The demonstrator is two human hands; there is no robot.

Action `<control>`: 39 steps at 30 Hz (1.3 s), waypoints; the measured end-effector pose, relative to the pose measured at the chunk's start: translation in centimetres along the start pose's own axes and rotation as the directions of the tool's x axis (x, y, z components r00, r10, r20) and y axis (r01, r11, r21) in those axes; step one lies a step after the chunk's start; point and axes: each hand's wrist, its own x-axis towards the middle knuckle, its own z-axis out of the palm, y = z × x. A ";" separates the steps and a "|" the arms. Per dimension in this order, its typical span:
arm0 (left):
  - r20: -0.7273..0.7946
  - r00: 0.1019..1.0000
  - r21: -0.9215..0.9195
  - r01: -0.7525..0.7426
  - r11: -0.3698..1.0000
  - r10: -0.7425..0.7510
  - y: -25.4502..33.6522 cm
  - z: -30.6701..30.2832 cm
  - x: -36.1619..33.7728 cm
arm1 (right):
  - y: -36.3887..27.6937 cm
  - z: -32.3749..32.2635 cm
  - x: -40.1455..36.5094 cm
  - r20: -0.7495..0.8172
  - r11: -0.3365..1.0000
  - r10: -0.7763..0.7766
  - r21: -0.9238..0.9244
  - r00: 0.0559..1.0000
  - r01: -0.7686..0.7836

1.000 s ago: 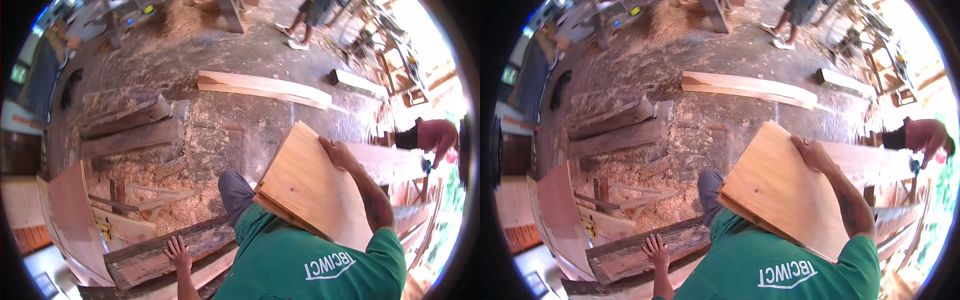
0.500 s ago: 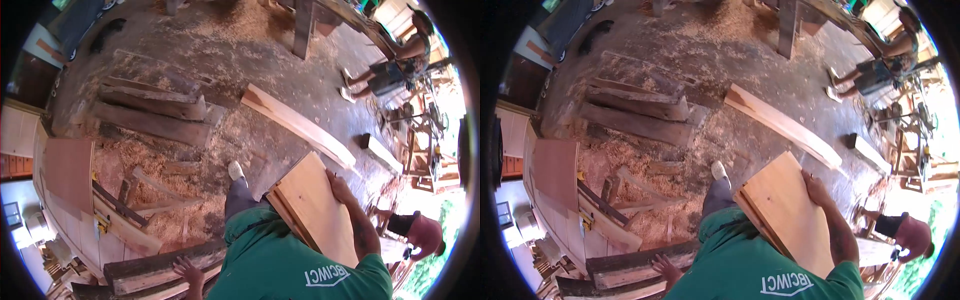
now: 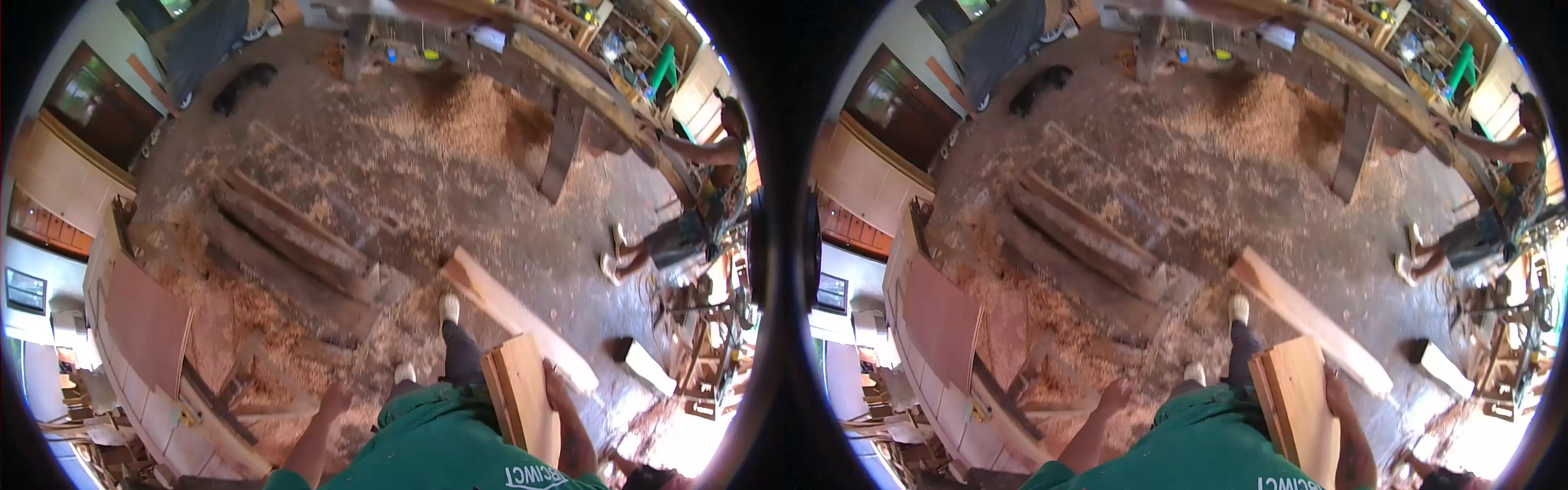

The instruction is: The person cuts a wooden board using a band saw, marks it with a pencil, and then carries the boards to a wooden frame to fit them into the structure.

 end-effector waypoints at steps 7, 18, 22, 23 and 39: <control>0.171 0.933 0.096 0.304 0.948 -0.316 7.4 -2.6 7.1 | -8.5 -5.1 10.3 -0.088 0.991 0.074 0.118 0.993 -0.063; 0.346 0.933 0.103 0.072 0.992 -0.104 10.0 -2.4 18.8 | -23.7 -4.2 23.0 -0.018 0.998 -0.014 0.062 1.000 0.015; 0.277 0.956 0.038 0.084 0.996 -0.091 11.1 -10.5 26.5 | -36.8 -4.1 24.8 -0.023 0.998 0.028 -0.051 0.999 -0.029; 0.360 0.921 0.131 0.106 0.986 -0.147 11.1 -12.8 28.4 | -39.9 -4.1 25.4 0.017 0.998 0.054 -0.041 0.998 -0.053; -0.116 0.993 -0.677 -0.103 0.728 0.033 21.4 -64.5 74.1 | -85.2 7.8 43.3 0.238 0.934 -0.354 0.133 0.904 0.331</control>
